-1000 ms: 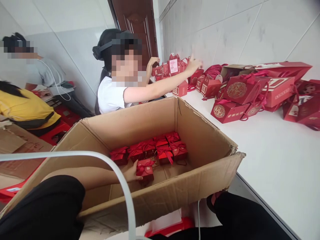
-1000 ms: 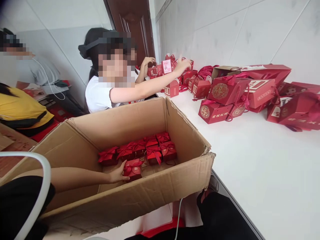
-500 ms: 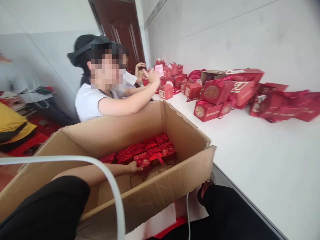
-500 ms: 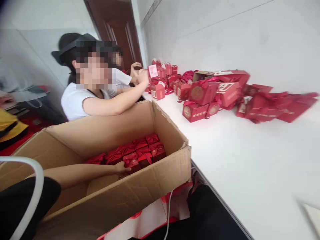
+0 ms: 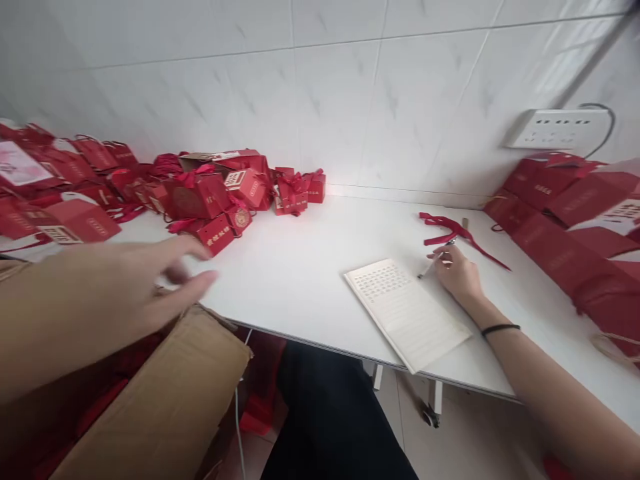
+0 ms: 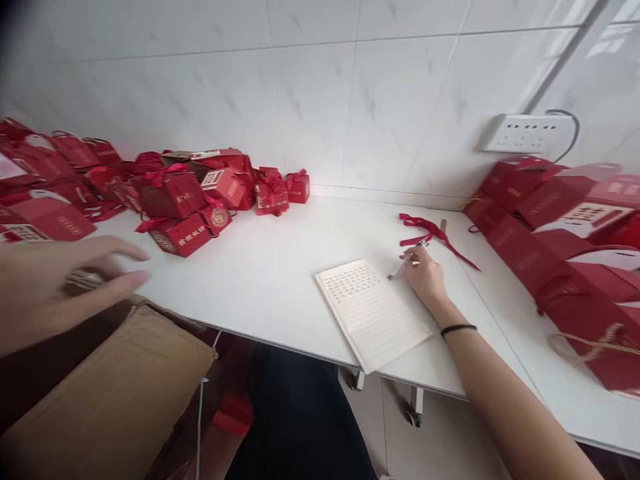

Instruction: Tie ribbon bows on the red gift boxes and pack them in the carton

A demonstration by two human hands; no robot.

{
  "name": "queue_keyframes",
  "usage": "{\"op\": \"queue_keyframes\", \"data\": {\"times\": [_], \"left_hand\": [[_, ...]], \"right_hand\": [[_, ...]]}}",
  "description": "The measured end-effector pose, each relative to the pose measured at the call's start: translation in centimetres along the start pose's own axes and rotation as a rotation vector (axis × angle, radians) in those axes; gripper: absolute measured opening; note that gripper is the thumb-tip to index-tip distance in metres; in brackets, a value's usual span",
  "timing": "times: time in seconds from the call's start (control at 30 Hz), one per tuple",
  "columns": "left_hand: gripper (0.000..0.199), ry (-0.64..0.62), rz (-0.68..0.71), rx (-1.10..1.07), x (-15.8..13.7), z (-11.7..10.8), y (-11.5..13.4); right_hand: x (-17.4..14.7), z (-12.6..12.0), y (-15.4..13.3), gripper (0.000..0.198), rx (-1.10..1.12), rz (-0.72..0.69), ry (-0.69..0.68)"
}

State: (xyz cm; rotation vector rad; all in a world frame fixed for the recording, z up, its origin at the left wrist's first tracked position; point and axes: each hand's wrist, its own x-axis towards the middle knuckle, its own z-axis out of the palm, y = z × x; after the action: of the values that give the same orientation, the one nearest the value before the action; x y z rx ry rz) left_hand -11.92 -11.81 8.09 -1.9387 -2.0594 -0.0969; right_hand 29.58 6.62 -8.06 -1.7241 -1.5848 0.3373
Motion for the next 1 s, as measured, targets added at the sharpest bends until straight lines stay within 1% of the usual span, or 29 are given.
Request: {"op": "queue_keyframes", "data": {"times": [0.03, 0.07, 0.1, 0.17, 0.2, 0.23, 0.27, 0.3, 0.37, 0.4, 0.47, 0.53, 0.6, 0.67, 0.73, 0.77, 0.87, 0.93, 1.0], "left_hand": [[0.034, 0.014, 0.128, 0.046, 1.8, 0.1, 2.5], [0.033, -0.009, 0.258, 0.053, 3.6, 0.6, 5.3], [0.033, -0.037, 0.360, 0.067, 5.4, 1.5, 8.1], [0.028, -0.078, 0.576, 0.069, 8.9, 4.2, 13.5], [0.024, -0.070, 0.654, 0.036, 10.5, 5.9, 15.8], [0.020, -0.063, 0.688, -0.032, 11.9, 7.7, 17.9], [0.017, -0.054, 0.678, -0.148, 13.0, 9.6, 19.6], [0.016, -0.043, 0.629, -0.285, 13.9, 11.3, 21.1], [0.021, -0.024, 0.558, -0.415, 15.0, 14.1, 22.9], [0.025, -0.020, 0.520, -0.452, 15.3, 15.2, 23.4], [0.031, -0.018, 0.441, -0.531, 15.4, 16.5, 23.7], [0.034, -0.006, 0.373, -0.669, 15.4, 17.1, 23.4], [0.033, -0.040, 0.347, -0.806, 15.5, 17.4, 22.9], [0.030, -0.147, 0.374, -0.864, 15.6, 17.6, 22.5], [0.027, -0.234, 0.428, -0.853, 15.7, 17.8, 22.3], [0.024, -0.233, 0.460, -0.838, 15.8, 17.9, 22.3], [0.017, -0.150, 0.546, -0.786, 15.9, 18.4, 22.6], [0.014, -0.110, 0.570, -0.767, 16.0, 18.6, 22.8], [0.014, -0.092, 0.580, -0.762, 16.1, 18.8, 22.9]], "right_hand": [[0.1, 0.3, 0.1, 0.018, 0.010, 0.007, 0.025], [0.1, 0.5, 0.1, 0.013, 0.041, 0.011, 0.053], [0.2, 0.6, 0.2, 0.010, 0.091, 0.009, 0.080], [0.1, 0.6, 0.2, 0.017, 0.239, -0.023, 0.130], [0.0, 0.4, 0.1, 0.023, 0.325, -0.053, 0.149], [-0.1, 0.3, -0.1, 0.027, 0.402, -0.089, 0.162], [-0.3, 0.2, -0.3, 0.030, 0.456, -0.125, 0.166], [-0.5, 0.2, -0.5, 0.031, 0.499, -0.158, 0.161], [-0.8, 0.3, -1.0, 0.029, 0.563, -0.210, 0.133], [-0.9, 0.5, -1.2, 0.025, 0.589, -0.227, 0.109], [-1.1, 0.9, -1.5, 0.020, 0.650, -0.254, 0.041], [-1.3, 1.2, -1.8, 0.024, 0.709, -0.264, -0.040], [-1.7, 1.4, -2.3, 0.027, 0.730, -0.234, -0.106], [-2.2, 1.3, -3.0, 0.021, 0.738, -0.169, -0.141], [-2.9, 1.2, -3.8, 0.022, 0.775, -0.098, -0.198], [-3.3, 1.3, -4.1, 0.025, 0.803, -0.065, -0.237], [-4.4, 1.7, -5.0, 0.030, 0.819, 0.005, -0.359], [-4.9, 2.2, -5.2, 0.034, 0.734, 0.003, -0.387], [-5.4, 2.8, -5.4, 0.036, 0.623, -0.033, -0.399]]}}
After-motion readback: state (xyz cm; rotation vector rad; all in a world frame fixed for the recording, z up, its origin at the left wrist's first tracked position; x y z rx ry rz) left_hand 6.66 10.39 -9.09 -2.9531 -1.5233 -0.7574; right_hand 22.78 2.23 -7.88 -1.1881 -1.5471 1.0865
